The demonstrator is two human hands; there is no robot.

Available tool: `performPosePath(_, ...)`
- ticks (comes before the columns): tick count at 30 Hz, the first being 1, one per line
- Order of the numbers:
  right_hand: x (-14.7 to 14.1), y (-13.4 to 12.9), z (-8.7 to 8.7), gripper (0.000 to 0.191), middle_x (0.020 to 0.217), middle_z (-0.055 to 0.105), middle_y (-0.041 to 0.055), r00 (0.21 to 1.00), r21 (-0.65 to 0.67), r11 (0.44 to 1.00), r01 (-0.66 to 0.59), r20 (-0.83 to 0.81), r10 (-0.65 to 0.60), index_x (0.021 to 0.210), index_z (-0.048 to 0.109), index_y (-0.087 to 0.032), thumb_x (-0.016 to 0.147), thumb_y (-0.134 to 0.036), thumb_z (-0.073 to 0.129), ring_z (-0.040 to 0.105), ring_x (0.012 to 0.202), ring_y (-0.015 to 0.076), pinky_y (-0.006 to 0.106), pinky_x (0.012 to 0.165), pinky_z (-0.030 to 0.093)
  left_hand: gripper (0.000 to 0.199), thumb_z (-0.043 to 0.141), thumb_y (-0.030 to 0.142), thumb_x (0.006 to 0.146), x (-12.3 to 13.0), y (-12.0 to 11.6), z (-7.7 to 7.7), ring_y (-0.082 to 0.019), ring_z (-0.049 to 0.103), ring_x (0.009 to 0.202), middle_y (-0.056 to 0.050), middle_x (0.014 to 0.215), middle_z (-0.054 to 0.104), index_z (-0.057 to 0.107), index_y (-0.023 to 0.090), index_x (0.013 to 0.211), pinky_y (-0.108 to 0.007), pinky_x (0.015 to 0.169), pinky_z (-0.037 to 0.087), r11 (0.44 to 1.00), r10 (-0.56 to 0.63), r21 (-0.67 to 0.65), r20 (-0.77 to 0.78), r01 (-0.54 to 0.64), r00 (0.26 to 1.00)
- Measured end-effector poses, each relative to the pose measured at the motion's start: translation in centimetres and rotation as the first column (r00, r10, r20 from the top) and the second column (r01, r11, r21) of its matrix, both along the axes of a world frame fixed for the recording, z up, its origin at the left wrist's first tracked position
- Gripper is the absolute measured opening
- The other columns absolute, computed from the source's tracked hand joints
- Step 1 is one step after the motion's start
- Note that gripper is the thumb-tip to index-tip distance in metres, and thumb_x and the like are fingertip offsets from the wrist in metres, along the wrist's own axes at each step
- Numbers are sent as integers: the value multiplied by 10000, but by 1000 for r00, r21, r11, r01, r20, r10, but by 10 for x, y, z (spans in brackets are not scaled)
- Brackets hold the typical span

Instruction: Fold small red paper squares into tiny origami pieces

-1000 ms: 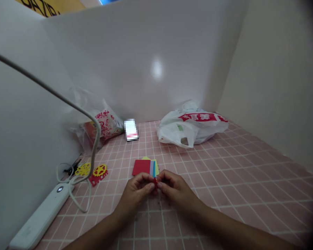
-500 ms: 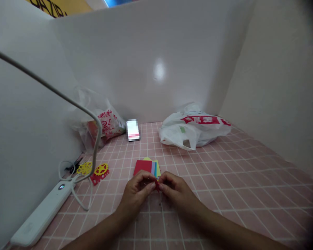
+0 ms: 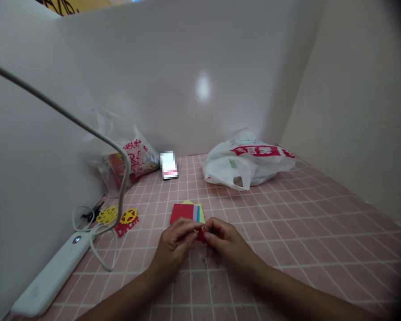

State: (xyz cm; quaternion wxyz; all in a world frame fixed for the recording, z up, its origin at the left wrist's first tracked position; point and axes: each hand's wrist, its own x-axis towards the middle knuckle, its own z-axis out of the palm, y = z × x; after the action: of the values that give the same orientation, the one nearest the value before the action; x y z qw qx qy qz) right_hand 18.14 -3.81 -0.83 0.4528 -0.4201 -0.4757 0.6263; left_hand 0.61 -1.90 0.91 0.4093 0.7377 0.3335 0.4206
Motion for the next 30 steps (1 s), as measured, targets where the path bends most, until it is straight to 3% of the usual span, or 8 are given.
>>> performPosePath(6,1,4,-5,233,538,508,-55,1000,-12,1000,15,-25,-15,765,496,-195,786,-380,635,446,445,85,215,454,328,239,582,151,906,1,0,1,-183,634,945,-51,986,674,724,240,1077,-301,849,481,1000,17,21,-3,-17,1000)
performPosePath(10,1,5,-5,228,534,497,-61,998,-12,1000,26,-58,-27,777,506,-196,790,-379,642,447,447,89,221,465,328,149,596,170,900,0,-1,5,-177,631,910,-43,933,664,727,211,959,-292,832,477,999,38,17,11,-38,999)
performPosePath(14,2,4,-1,204,595,492,-53,999,71,997,31,-17,-30,769,533,-191,813,-355,647,434,493,87,224,486,321,100,605,184,891,-1,-1,4,-171,625,849,-29,867,654,703,190,879,-282,785,471,998,37,-44,-1,-37,999)
performPosePath(18,2,1,3,166,609,478,-51,999,124,992,23,40,-28,770,546,-191,842,-319,622,410,519,89,223,491,301,80,638,160,852,0,0,2,-167,615,823,-19,863,635,674,188,918,-274,746,468,996,34,-82,-36,-37,999)
performPosePath(24,2,1,3,179,616,497,-49,999,82,996,40,0,-41,767,533,-191,825,-329,630,438,518,91,228,505,330,82,617,119,859,1,-1,4,-142,570,767,-1,806,590,633,191,823,-252,704,438,998,36,50,-87,-32,996)
performPosePath(27,3,3,2,196,617,507,-50,996,51,995,81,-48,-78,772,524,-191,810,-349,633,454,511,90,230,514,345,85,618,114,850,1,-3,8,-148,570,814,-15,863,578,641,194,830,-255,724,445,995,27,101,-67,-20,997)
performPosePath(30,4,4,2,213,627,528,-45,993,38,996,85,-80,-82,786,526,-191,806,-372,638,468,512,94,237,530,363,66,607,146,845,0,-5,11,-182,583,919,-52,982,581,657,189,850,-280,774,462,998,-14,53,-32,16,999)
